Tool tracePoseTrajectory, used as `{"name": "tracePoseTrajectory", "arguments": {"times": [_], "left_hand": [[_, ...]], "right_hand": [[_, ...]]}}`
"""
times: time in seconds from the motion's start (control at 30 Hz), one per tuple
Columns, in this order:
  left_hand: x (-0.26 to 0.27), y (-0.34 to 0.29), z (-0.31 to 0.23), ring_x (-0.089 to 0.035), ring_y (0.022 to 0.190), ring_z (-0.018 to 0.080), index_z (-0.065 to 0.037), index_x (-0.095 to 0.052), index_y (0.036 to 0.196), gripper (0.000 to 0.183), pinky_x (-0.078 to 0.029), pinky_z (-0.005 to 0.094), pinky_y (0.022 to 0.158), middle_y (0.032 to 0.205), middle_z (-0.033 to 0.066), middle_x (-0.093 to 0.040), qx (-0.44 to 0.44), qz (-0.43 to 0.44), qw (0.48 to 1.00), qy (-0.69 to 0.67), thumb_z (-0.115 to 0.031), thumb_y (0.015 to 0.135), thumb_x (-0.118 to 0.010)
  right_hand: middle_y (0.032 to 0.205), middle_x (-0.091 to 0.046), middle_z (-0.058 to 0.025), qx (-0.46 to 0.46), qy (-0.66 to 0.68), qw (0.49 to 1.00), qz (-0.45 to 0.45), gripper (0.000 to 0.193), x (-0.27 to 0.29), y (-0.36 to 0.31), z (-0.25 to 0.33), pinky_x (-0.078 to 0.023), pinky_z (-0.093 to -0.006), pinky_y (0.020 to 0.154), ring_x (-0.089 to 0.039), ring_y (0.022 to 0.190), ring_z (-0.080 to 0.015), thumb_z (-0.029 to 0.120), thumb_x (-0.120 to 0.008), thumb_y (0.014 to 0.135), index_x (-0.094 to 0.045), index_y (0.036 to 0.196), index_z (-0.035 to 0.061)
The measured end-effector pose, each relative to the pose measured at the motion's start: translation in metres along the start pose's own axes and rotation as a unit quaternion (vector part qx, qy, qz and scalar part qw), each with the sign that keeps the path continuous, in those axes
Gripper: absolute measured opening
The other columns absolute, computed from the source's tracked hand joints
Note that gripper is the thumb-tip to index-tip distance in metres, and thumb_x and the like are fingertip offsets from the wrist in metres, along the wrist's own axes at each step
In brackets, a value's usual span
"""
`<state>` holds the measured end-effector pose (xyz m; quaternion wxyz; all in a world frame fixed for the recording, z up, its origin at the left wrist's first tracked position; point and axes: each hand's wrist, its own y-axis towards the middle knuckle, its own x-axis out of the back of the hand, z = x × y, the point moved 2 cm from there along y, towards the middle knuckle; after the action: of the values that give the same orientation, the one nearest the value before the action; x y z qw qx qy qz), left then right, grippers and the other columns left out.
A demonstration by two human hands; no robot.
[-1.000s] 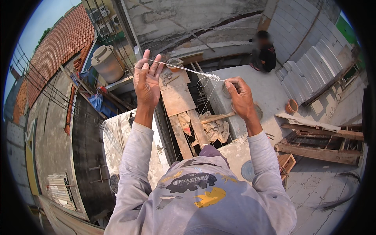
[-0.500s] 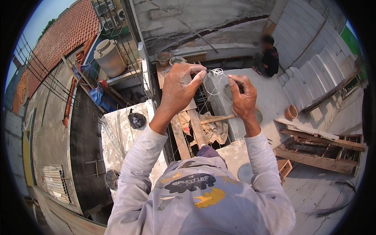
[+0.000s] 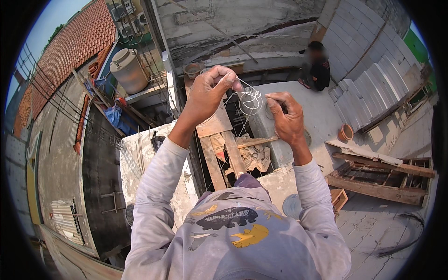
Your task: The person applies cement to a white block using a trowel, positions it on a wall, and uses a string line to align it. They handle buckets of cement, a trowel, and a string line while working on a construction site.
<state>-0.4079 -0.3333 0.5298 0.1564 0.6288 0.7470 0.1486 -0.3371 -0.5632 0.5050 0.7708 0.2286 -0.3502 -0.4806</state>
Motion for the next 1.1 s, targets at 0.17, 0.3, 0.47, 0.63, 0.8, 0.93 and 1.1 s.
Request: {"name": "tracePoseTrajectory", "arguments": {"times": [0.17, 0.3, 0.47, 0.63, 0.8, 0.93, 1.1], "left_hand": [[0.025, 0.003, 0.008, -0.06, 0.072, 0.011, -0.007, -0.06, 0.104, 0.02, -0.057, 0.0307, 0.079, 0.072, -0.0011, -0.059, 0.065, -0.092, 0.929, -0.353, -0.026, 0.108, -0.058], [0.072, 0.001, 0.034, -0.048, 0.06, 0.0065, -0.009, -0.061, 0.105, 0.014, -0.05, 0.023, 0.06, 0.076, -0.002, -0.056, 0.048, -0.14, 0.86, -0.488, -0.022, 0.106, -0.06], [0.124, -0.028, 0.048, -0.053, 0.067, 0.01, -0.008, -0.058, 0.107, 0.009, -0.053, 0.0229, 0.063, 0.134, 0.0102, -0.064, -0.036, -0.216, 0.845, -0.488, -0.017, 0.107, -0.055], [0.138, -0.051, 0.034, -0.065, 0.081, 0.0098, -0.009, -0.061, 0.111, 0.015, -0.056, 0.0241, 0.072, 0.135, 0.0129, -0.065, 0.074, -0.348, 0.932, -0.077, -0.023, 0.106, -0.059], [0.083, -0.059, 0.014, -0.059, 0.131, 0.0385, -0.007, -0.068, 0.129, 0.038, -0.045, 0.0438, 0.11, 0.141, 0.0237, -0.062, -0.049, -0.202, 0.858, 0.47, -0.024, 0.095, -0.071], [0.008, -0.042, -0.015, -0.067, 0.121, 0.0263, -0.006, -0.07, 0.128, 0.034, -0.049, 0.0386, 0.105, 0.126, 0.0142, -0.073, -0.138, -0.033, 0.93, 0.34, -0.018, 0.096, -0.073], [0.007, -0.02, -0.009, -0.073, 0.102, 0.0238, -0.005, -0.073, 0.122, 0.026, -0.056, 0.0351, 0.091, 0.12, 0.0125, -0.074, -0.074, 0.051, 0.948, 0.305, -0.012, 0.097, -0.07]], "right_hand": [[0.101, -0.072, -0.005, -0.024, 0.049, 0.998, -0.009, 0.013, -0.001, -0.004, -0.009, -0.052, -0.0266, 0.084, -0.066, 0.093, -0.0107, 0.012, -0.068, 0.101, -0.07, 0.111, 0.0036], [0.105, -0.071, -0.0026, -0.062, 0.128, 0.989, -0.039, 0.014, -0.002, -0.008, -0.019, -0.051, -0.0262, 0.086, -0.065, 0.096, -0.01, 0.014, -0.067, 0.103, -0.068, 0.113, 0.0043], [0.102, -0.069, -0.0005, -0.082, 0.136, 0.984, -0.076, 0.017, 0.002, -0.009, -0.023, -0.05, -0.0252, 0.084, -0.061, 0.093, -0.0079, 0.019, -0.068, 0.103, -0.068, 0.112, 0.004], [0.098, -0.067, 0.001, -0.101, 0.134, 0.984, -0.067, 0.023, 0.001, -0.008, -0.029, -0.047, -0.0233, 0.079, -0.057, 0.087, -0.0062, 0.025, -0.068, 0.104, -0.068, 0.111, 0.0031], [0.086, -0.061, 0.006, -0.19, 0.178, 0.965, 0.014, 0.025, -0.013, -0.007, -0.019, -0.038, -0.0195, 0.064, -0.048, 0.074, -0.0008, 0.028, -0.066, 0.105, -0.068, 0.111, 0.0046], [0.079, -0.055, 0.0092, -0.226, 0.256, 0.938, 0.051, 0.024, -0.03, -0.005, -0.009, -0.031, -0.0196, 0.057, -0.04, 0.068, 0.0011, 0.027, -0.065, 0.106, -0.067, 0.114, 0.0051], [0.081, -0.055, 0.0082, -0.248, 0.268, 0.927, 0.084, 0.023, -0.038, -0.002, -0.015, -0.037, -0.0209, 0.061, -0.044, 0.071, -0.0006, 0.024, -0.065, 0.106, -0.066, 0.116, 0.0034]]}}
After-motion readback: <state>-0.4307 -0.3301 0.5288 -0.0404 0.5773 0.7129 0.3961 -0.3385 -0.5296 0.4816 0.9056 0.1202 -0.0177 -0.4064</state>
